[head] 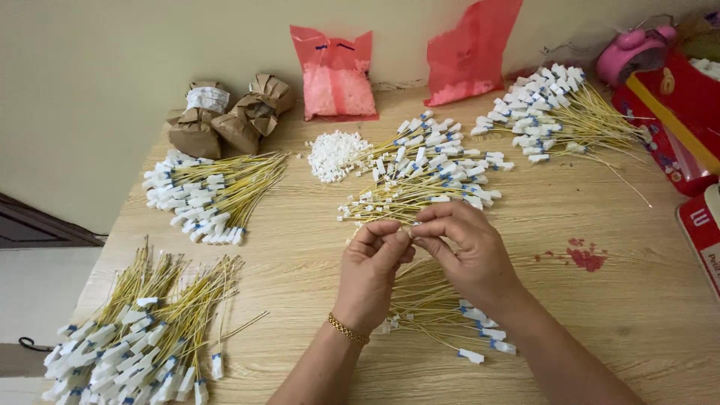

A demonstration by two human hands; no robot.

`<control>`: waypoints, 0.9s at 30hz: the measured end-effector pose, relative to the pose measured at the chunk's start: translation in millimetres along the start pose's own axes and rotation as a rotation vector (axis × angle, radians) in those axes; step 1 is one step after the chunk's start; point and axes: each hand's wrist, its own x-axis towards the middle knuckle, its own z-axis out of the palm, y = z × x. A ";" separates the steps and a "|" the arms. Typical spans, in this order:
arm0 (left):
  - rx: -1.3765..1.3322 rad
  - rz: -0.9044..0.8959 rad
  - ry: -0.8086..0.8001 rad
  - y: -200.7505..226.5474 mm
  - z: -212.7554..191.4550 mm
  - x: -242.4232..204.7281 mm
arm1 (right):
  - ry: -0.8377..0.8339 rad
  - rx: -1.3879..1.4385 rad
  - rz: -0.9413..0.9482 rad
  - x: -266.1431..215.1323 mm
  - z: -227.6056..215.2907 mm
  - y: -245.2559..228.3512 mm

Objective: The recorder is manually assembling electrical components by attaching small red plastic parts to wired connectors.

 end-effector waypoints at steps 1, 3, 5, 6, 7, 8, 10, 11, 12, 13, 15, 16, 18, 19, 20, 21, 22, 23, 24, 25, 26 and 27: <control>0.000 -0.002 0.001 -1.0 -1.3 0.9 | 0.000 0.000 0.001 -0.1 -1.1 0.4; 0.050 0.048 -0.057 -2.6 -4.8 1.7 | -0.065 0.053 0.082 -1.3 -2.7 0.5; 0.074 0.051 -0.082 -6.0 -10.9 3.3 | -0.077 0.092 0.105 -3.3 -2.6 5.8; 0.098 0.055 -0.106 -7.7 -13.6 4.2 | -0.089 0.130 0.126 -4.1 -2.8 8.5; 0.098 0.054 -0.107 -8.7 -14.9 4.8 | -0.088 0.129 0.127 -4.5 -3.5 11.2; 0.105 0.051 -0.122 -10.1 -16.4 4.8 | -0.108 0.143 0.138 -5.5 -4.1 13.8; 0.113 0.048 -0.136 -11.7 -17.9 5.3 | -0.128 0.157 0.151 -6.9 -5.1 16.5; 0.104 0.041 -0.146 -12.0 -17.9 5.7 | -0.137 0.177 0.171 -7.4 -5.6 16.6; 0.096 0.034 -0.158 -12.4 -17.6 6.5 | -0.144 0.197 0.192 -7.9 -6.2 16.8; 0.097 0.032 -0.159 -10.7 -16.8 5.7 | -0.143 0.197 0.194 -9.8 -6.6 18.2; 0.084 0.023 -0.171 -7.3 -14.4 4.6 | -0.134 0.242 0.329 -13.4 -8.2 20.7; 0.084 0.022 -0.172 -7.6 -14.3 4.8 | -0.132 0.242 0.329 -12.9 -8.3 19.7; 0.091 0.024 -0.179 -7.5 -15.1 4.8 | -0.139 0.184 0.288 -12.1 -7.5 17.3; 0.091 0.023 -0.179 -7.1 -14.6 4.4 | -0.139 0.184 0.289 -11.5 -7.2 17.3; 0.091 0.028 -0.180 -6.9 -14.0 3.9 | -0.132 0.182 0.279 -10.9 -7.0 17.3; 0.090 0.033 -0.181 -6.8 -13.6 3.5 | -0.125 0.180 0.269 -10.4 -6.8 17.4; 0.090 0.032 -0.180 -7.5 -13.5 3.8 | -0.126 0.180 0.271 -10.4 -6.5 18.0; 0.108 0.039 -0.176 -8.1 -13.5 4.0 | -0.124 0.182 0.264 -10.3 -6.2 18.6; 0.126 0.045 -0.171 -8.6 -13.9 4.0 | -0.122 0.185 0.257 -10.7 -5.6 18.9; 0.127 0.043 -0.170 -10.0 -15.6 4.8 | -0.122 0.186 0.259 -11.4 -5.1 19.4; 0.132 0.038 -0.168 -11.4 -16.6 6.2 | -0.128 0.201 0.258 -11.3 -5.2 20.2; 0.138 0.034 -0.165 -12.7 -17.5 7.6 | -0.133 0.217 0.258 -11.2 -5.3 20.9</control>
